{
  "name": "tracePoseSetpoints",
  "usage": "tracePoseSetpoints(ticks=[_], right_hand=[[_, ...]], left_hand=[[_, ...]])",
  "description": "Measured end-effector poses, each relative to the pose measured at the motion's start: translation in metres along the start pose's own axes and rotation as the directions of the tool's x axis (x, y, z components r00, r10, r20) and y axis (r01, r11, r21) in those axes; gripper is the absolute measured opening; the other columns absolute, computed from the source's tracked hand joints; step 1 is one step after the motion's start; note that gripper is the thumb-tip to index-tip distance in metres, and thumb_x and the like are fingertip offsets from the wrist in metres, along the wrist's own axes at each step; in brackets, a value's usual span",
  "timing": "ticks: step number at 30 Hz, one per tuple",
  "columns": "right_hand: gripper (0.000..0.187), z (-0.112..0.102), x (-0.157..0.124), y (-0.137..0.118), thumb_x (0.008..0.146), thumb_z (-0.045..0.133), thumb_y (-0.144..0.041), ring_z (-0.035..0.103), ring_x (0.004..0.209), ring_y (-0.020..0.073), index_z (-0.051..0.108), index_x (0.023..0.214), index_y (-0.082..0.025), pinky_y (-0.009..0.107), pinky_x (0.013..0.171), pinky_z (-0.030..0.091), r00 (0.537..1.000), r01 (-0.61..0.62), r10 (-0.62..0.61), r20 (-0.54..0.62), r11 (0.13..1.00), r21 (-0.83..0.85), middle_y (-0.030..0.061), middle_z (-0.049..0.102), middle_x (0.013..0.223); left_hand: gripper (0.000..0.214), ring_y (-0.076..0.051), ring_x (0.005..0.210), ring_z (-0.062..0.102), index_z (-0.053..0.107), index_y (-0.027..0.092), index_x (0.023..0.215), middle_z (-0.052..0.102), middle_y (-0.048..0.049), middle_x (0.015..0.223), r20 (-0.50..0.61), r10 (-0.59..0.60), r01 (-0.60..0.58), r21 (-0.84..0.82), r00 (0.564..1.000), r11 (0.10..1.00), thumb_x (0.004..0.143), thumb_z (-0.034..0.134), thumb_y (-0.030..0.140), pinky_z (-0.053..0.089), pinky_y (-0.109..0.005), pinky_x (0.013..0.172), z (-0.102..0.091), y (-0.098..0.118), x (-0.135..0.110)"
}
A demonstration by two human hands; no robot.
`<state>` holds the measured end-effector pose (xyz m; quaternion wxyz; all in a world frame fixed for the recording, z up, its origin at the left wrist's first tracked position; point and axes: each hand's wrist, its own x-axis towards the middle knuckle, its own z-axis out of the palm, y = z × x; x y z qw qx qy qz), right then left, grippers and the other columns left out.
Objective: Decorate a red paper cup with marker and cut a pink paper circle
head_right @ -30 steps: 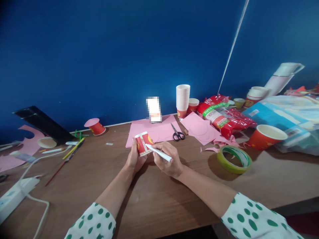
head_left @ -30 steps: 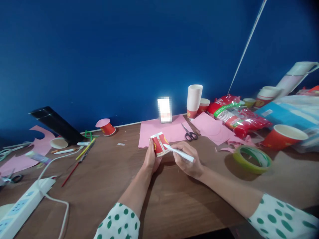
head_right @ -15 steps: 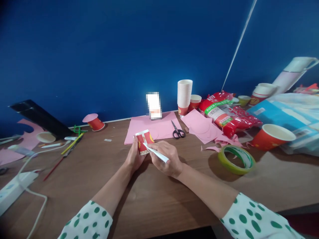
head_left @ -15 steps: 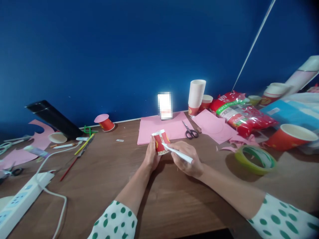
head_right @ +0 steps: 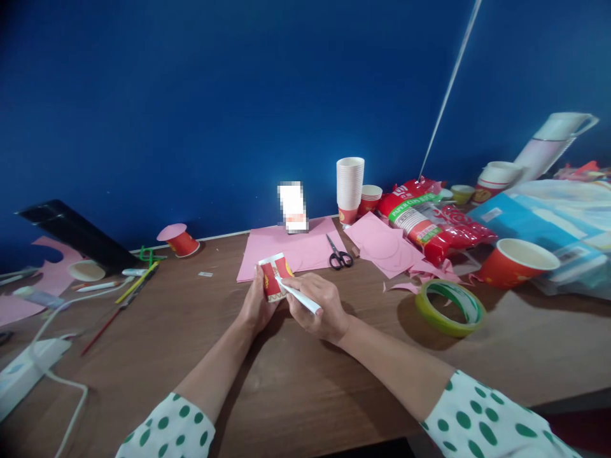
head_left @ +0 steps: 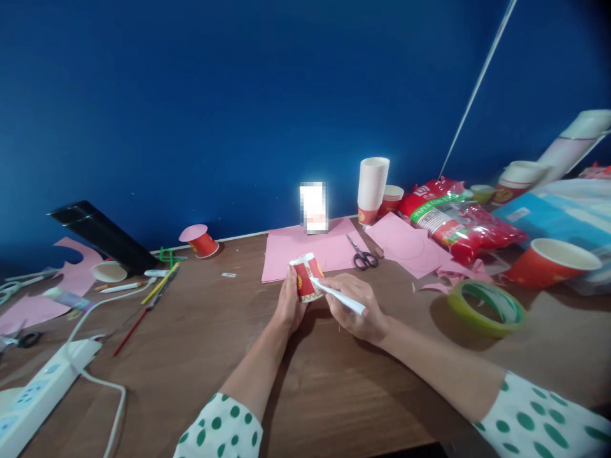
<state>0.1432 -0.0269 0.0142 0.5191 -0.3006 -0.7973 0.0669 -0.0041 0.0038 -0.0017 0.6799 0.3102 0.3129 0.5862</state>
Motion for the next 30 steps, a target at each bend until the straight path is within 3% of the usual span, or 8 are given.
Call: tracePoseSetpoints(ticks=[7, 30], right_hand=[[0.025, -0.0021, 0.0024, -0.0016, 0.083, 0.051, -0.010, 0.064, 0.079, 0.0201, 0.059, 0.105, -0.019, 0.035, 0.073, 0.053, 0.998, 0.030, -0.030, -0.053, 1.000, -0.009, 0.0082, 0.069, 0.088], [0.024, -0.0033, 0.0019, 0.0003, 0.084, 0.048, -0.013, 0.063, 0.078, 0.0202, 0.059, 0.104, -0.020, 0.035, 0.073, 0.052, 0.999, 0.001, -0.003, -0.054, 0.999, -0.032, 0.0077, 0.068, 0.086]], left_hand=[[0.057, -0.023, 0.092, 0.066, 0.060, 0.011, 0.112, 0.071, -0.0115, 0.096, -0.016, -0.033, 0.033, -0.021, 0.999, 0.999, 0.081, 0.050, 0.058, 0.048, -0.037, 0.090, -0.0007, 0.0004, 0.0000], [0.053, -0.023, 0.087, 0.068, 0.061, 0.009, 0.108, 0.071, -0.0123, 0.095, -0.002, -0.048, 0.048, -0.018, 0.999, 0.999, 0.081, 0.053, 0.054, 0.049, -0.037, 0.088, 0.0013, 0.0007, -0.0019]])
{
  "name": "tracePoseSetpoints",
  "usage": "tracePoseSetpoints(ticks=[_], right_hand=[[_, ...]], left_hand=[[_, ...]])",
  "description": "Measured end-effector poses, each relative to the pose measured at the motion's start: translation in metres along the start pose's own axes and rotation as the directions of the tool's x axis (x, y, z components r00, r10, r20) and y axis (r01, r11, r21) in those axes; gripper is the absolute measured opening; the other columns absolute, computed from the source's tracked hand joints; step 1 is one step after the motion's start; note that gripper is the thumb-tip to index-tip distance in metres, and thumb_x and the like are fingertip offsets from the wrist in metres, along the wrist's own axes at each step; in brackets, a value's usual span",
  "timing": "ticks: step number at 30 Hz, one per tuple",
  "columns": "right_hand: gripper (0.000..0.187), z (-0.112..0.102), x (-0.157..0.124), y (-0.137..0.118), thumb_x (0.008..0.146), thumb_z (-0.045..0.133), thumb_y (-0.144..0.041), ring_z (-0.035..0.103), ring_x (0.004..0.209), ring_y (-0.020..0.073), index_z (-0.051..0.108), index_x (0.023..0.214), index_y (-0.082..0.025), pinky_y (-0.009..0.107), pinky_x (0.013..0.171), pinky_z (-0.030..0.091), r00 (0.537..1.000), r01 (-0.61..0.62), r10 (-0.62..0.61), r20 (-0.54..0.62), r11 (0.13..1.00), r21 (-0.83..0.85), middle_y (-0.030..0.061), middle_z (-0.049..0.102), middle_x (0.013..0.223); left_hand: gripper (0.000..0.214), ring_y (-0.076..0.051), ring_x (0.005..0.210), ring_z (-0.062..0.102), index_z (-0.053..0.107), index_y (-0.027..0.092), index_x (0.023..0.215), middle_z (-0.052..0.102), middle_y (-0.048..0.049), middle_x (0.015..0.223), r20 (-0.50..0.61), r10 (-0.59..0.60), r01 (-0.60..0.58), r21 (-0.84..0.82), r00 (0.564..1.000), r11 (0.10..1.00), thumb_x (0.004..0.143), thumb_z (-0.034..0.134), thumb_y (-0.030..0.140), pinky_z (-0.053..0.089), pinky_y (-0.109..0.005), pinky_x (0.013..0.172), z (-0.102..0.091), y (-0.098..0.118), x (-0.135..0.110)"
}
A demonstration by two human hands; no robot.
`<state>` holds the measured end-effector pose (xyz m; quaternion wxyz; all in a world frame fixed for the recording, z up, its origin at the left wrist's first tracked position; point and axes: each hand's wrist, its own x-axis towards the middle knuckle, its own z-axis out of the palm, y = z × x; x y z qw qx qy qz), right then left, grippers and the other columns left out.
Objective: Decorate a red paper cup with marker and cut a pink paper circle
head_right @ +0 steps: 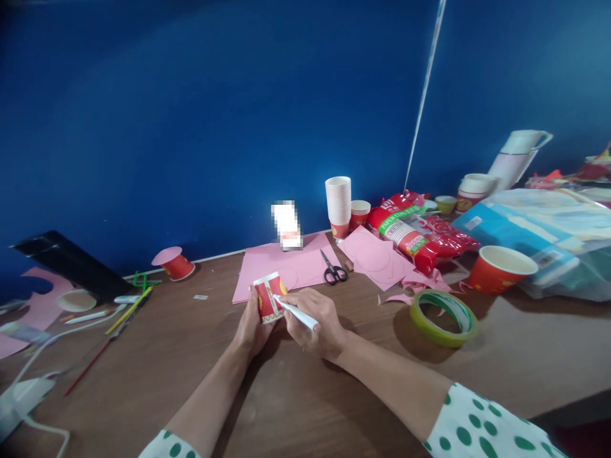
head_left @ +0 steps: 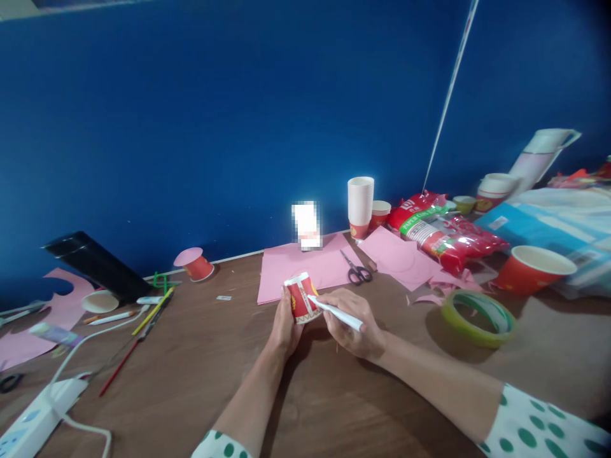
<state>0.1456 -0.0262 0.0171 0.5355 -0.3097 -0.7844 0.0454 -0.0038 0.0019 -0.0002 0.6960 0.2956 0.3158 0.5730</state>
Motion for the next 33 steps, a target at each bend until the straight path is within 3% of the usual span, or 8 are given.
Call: tracePoseSetpoints(ticks=[7, 22, 29, 33], right_hand=[[0.022, -0.0019, 0.0029, -0.0031, 0.086, 0.046, -0.015, 0.063, 0.076, 0.0200, 0.061, 0.102, -0.020, 0.034, 0.072, 0.052, 1.000, -0.008, 0.008, 0.004, 0.999, -0.037, 0.0074, 0.067, 0.083], [0.026, 0.0018, -0.0002, -0.0014, 0.084, 0.048, -0.013, 0.062, 0.077, 0.0199, 0.059, 0.106, -0.020, 0.035, 0.073, 0.053, 1.000, 0.007, -0.006, -0.006, 1.000, 0.016, 0.0070, 0.067, 0.085], [0.026, 0.0005, 0.0015, -0.0020, 0.084, 0.048, -0.012, 0.062, 0.076, 0.0201, 0.060, 0.105, -0.019, 0.035, 0.072, 0.052, 1.000, -0.005, 0.005, 0.008, 1.000, 0.018, 0.0073, 0.067, 0.084], [0.025, 0.0005, 0.0009, 0.0007, 0.084, 0.047, -0.012, 0.062, 0.077, 0.0196, 0.061, 0.103, -0.019, 0.035, 0.073, 0.051, 1.000, -0.012, 0.012, 0.028, 1.000, 0.013, 0.0072, 0.067, 0.084]], left_hand=[[0.051, -0.023, 0.089, 0.068, 0.061, 0.010, 0.108, 0.071, -0.0115, 0.095, -0.026, -0.007, 0.007, -0.014, 1.000, 1.000, 0.081, 0.054, 0.053, 0.049, -0.037, 0.089, 0.0003, 0.0010, -0.0010], [0.053, -0.026, 0.096, 0.065, 0.064, 0.009, 0.102, 0.071, -0.0119, 0.094, 0.059, 0.009, -0.010, 0.025, 0.998, 1.000, 0.079, 0.054, 0.056, 0.047, -0.037, 0.091, -0.0014, -0.0019, -0.0003], [0.054, -0.025, 0.096, 0.064, 0.060, 0.008, 0.110, 0.070, -0.0140, 0.098, 0.032, 0.001, -0.001, 0.001, 0.999, 1.000, 0.081, 0.055, 0.053, 0.047, -0.038, 0.091, -0.0024, -0.0008, 0.0002], [0.052, -0.024, 0.092, 0.066, 0.062, 0.009, 0.103, 0.070, -0.0128, 0.095, -0.020, -0.025, 0.025, -0.001, 0.999, 1.000, 0.080, 0.055, 0.054, 0.047, -0.040, 0.092, -0.0006, 0.0019, 0.0001]])
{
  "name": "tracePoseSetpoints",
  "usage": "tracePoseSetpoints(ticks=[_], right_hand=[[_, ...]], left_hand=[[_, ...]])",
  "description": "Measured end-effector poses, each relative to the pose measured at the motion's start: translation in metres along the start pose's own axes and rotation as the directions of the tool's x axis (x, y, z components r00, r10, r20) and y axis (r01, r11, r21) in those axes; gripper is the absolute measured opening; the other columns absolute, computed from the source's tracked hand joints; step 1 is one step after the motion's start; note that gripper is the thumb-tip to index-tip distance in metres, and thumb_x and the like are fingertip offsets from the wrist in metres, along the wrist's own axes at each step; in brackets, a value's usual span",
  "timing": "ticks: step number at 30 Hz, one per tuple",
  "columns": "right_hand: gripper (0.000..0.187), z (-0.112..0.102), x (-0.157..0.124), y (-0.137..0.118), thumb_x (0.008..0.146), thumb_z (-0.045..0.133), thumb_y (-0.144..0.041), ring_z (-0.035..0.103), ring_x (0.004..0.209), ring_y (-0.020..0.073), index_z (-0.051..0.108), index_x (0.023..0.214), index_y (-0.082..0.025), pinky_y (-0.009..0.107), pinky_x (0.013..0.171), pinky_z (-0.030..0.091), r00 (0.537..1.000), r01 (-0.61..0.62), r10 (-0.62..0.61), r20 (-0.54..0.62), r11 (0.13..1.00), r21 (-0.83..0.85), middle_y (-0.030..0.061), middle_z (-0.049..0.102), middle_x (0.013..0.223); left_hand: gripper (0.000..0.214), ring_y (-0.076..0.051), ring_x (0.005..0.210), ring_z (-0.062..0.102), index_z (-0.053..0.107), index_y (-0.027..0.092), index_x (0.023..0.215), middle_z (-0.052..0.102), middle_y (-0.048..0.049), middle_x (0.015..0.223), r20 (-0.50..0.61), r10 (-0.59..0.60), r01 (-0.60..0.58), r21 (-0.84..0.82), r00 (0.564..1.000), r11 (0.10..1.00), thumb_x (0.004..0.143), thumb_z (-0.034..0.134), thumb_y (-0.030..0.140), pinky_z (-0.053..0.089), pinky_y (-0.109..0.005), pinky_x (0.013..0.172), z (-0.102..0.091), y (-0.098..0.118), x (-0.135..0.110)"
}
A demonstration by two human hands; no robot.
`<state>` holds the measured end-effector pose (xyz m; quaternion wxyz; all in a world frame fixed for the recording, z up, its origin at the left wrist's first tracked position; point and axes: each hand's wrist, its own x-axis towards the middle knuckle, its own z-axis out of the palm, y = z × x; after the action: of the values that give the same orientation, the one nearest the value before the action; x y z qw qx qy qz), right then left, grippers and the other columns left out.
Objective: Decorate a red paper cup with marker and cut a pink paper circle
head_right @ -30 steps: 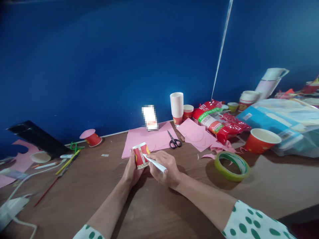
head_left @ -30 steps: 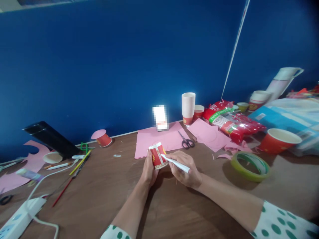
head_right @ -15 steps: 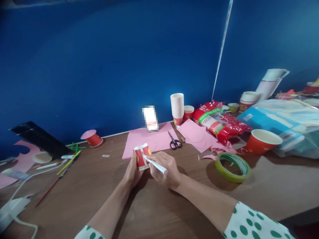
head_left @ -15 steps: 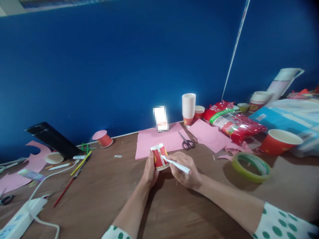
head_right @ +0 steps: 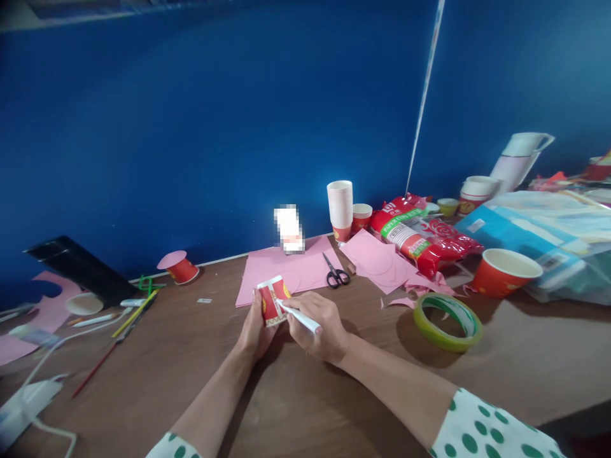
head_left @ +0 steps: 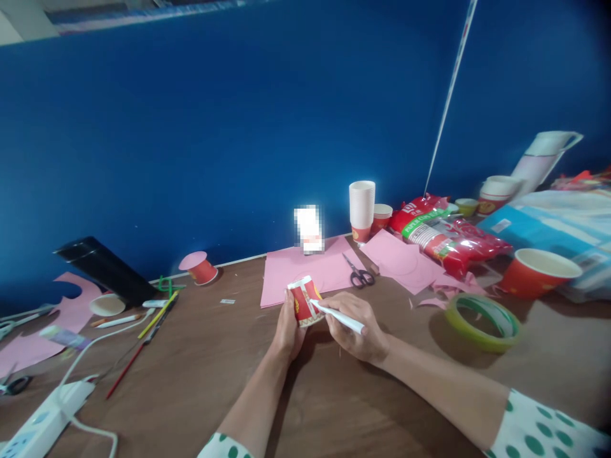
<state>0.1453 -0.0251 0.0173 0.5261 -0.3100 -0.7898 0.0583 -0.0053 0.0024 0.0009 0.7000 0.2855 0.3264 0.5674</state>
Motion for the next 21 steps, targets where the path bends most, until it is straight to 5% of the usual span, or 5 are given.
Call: tracePoseSetpoints(ticks=[21], right_hand=[[0.026, -0.0005, 0.0001, -0.0006, 0.082, 0.049, -0.010, 0.062, 0.076, 0.0187, 0.059, 0.104, -0.019, 0.033, 0.072, 0.051, 0.999, 0.033, -0.033, -0.042, 0.999, 0.002, 0.0067, 0.067, 0.085]], left_hand=[[0.052, -0.021, 0.082, 0.068, 0.060, 0.011, 0.113, 0.071, -0.0107, 0.095, -0.079, -0.016, 0.012, -0.047, 0.997, 0.999, 0.082, 0.053, 0.052, 0.049, -0.038, 0.091, -0.0011, -0.0012, 0.0015]])
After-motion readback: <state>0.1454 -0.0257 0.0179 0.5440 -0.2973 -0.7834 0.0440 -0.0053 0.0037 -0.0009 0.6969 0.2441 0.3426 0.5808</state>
